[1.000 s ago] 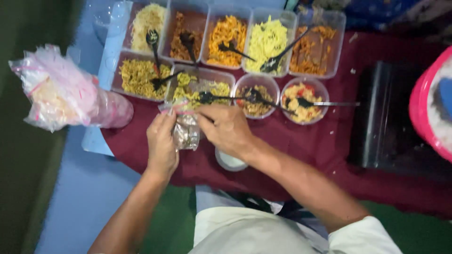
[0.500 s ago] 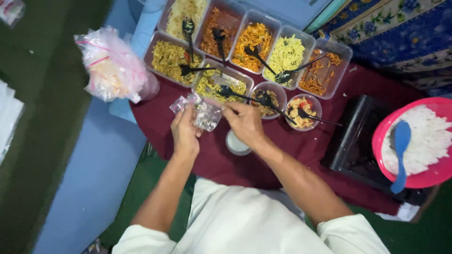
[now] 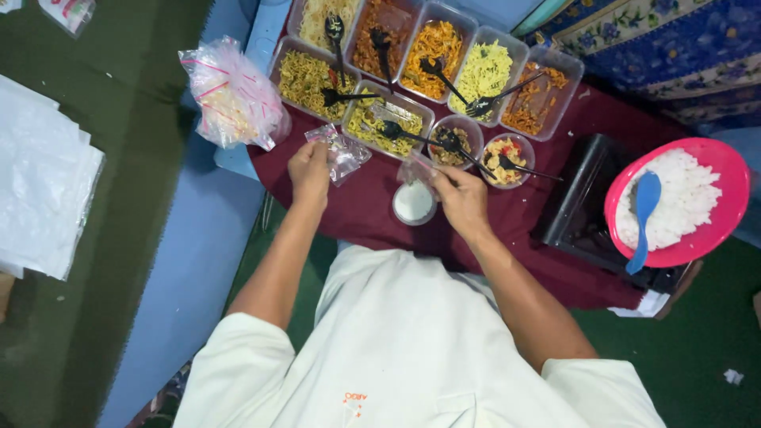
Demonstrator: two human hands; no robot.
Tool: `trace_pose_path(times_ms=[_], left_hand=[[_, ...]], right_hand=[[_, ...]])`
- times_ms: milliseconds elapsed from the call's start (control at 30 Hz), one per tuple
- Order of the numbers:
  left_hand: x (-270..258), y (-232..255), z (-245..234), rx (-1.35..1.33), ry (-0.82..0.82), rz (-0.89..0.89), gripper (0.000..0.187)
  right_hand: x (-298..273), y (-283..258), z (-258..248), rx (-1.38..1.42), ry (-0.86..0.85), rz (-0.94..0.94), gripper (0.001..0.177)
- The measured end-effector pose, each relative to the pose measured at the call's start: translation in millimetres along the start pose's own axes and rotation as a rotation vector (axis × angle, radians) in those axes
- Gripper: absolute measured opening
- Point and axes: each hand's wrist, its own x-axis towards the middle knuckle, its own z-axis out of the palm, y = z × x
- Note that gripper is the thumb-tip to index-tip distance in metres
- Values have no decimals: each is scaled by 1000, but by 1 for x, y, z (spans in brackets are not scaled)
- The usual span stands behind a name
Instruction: Preparing a snack by scooping various ingredients into a small bag and handling dough.
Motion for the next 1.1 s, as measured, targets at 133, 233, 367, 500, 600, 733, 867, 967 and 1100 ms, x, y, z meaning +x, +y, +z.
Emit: trace_pose_path(times_ms=[133,233,367,500,600,733,867,967,1100], left_hand=[[34,-44,2,98,-62,-194,20],[36,-43,-1,100,-84,-261,31],[66,-80,2,219,-60,-108,35],[5,7,-5,776,-59,143,42],[-20,12,-1,868,57,198,63],[-77,53,11,941,38,271,68],[-111,78,20,709,-89,594,54],[-128,96,34,428,-429,568,42],[-169,124,52,59,-878,249,37]], right_hand=[[-20,-7,-15,23,5,65,13],[-34,-14,-22,142,22,97,15],[-47,-17,-39,235,46,115,18],[-51,-26,-54,324,42,105,17],[-52,-33,-57,375,73,100,17],[-50,-40,-61,431,115,117,15],[-51,-44,-64,452,49,151,17],[-55,-45,-63,465,-35,149,17],[-57,-46,-66,504,-100,141,18]])
